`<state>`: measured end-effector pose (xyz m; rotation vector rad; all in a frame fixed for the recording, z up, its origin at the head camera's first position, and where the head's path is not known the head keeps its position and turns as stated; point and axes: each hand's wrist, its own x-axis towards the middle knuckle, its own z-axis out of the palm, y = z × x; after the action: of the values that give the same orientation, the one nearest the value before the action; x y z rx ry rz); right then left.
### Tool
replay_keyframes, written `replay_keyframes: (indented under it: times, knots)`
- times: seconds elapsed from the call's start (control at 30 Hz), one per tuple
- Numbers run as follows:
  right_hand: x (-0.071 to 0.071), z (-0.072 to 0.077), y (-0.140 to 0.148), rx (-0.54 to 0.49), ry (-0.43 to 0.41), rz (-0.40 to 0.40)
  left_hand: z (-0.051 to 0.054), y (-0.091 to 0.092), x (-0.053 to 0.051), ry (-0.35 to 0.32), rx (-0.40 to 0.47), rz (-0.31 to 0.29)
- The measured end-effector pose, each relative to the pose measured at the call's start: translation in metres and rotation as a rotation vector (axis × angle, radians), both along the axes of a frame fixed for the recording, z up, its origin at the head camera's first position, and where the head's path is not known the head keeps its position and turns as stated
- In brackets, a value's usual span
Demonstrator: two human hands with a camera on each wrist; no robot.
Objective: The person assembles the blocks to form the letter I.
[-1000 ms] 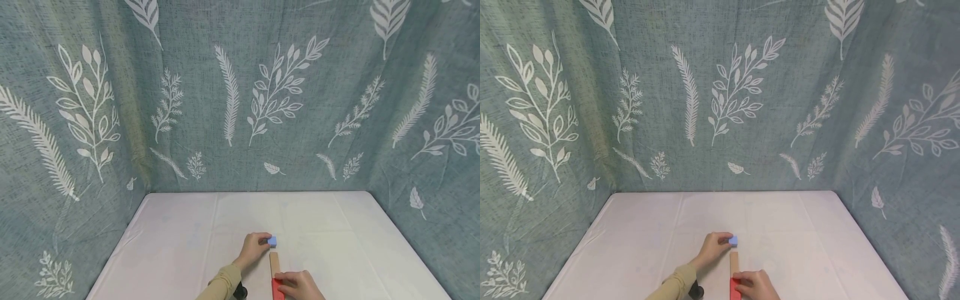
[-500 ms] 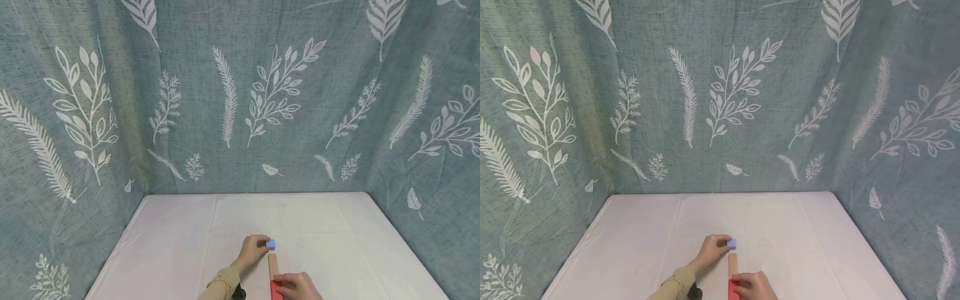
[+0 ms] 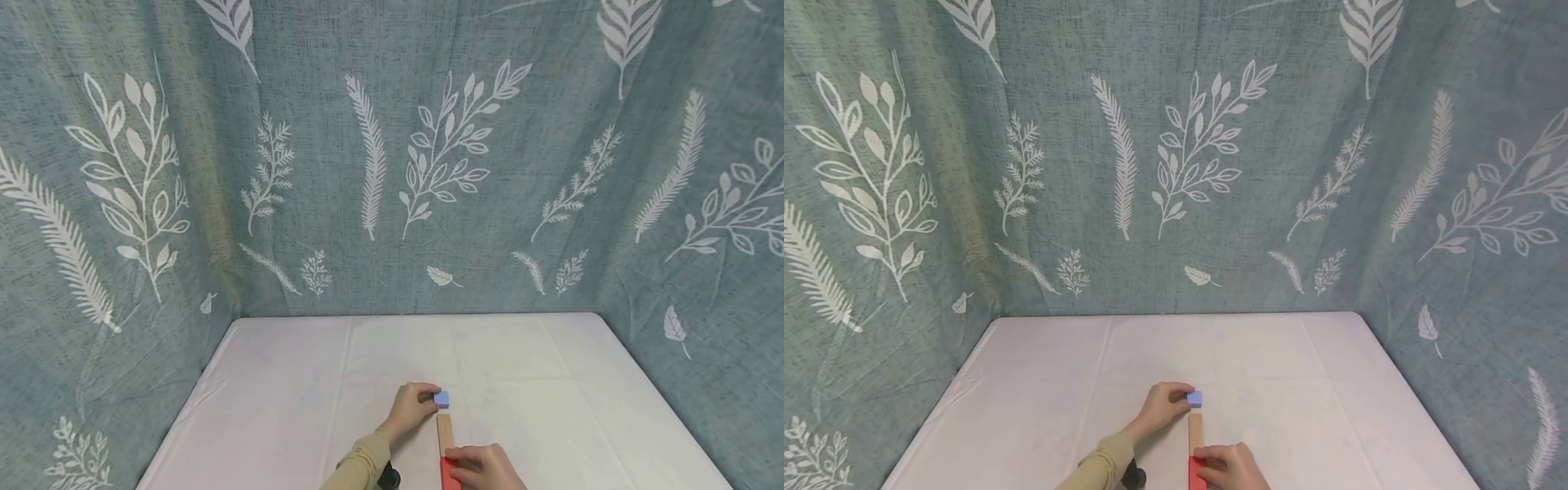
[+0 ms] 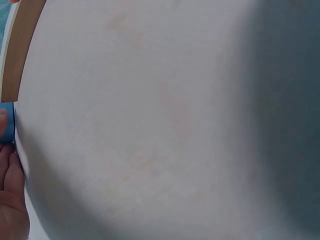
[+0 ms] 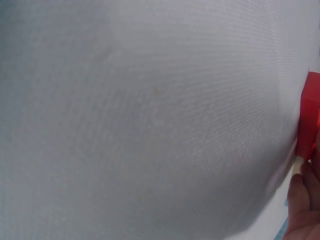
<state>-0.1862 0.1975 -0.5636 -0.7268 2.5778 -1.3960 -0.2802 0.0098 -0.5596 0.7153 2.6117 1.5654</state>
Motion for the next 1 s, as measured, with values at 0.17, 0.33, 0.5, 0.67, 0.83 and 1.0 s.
replay_keyframes:
  times: [0.17,0.33,0.5,0.67,0.83,1.0]
  knots:
    - [0.0001,-0.0010,-0.0002,-0.007,-0.018,-0.004,-0.0033,-0.0005,-0.0032,-0.004,0.007,-0.005]
    - [0.0003,-0.0010,-0.0005,-0.008,-0.022,-0.005,-0.0070,-0.0007,-0.0058,0.006,0.025,-0.003]
    - [0.0007,-0.0006,-0.0010,-0.007,-0.047,-0.015,-0.0061,-0.0007,-0.0052,-0.004,0.038,-0.002]
    - [0.0006,0.0003,-0.0023,-0.011,-0.078,-0.020,-0.0036,-0.0022,-0.0044,-0.012,0.041,0.001]
    - [0.0008,0.0004,-0.0023,-0.013,-0.088,-0.021,-0.0019,-0.0031,-0.0038,-0.029,0.070,-0.015]
    - [0.0006,0.0001,-0.0018,-0.014,-0.076,-0.016,-0.0028,-0.0028,-0.0035,-0.071,0.085,-0.010]
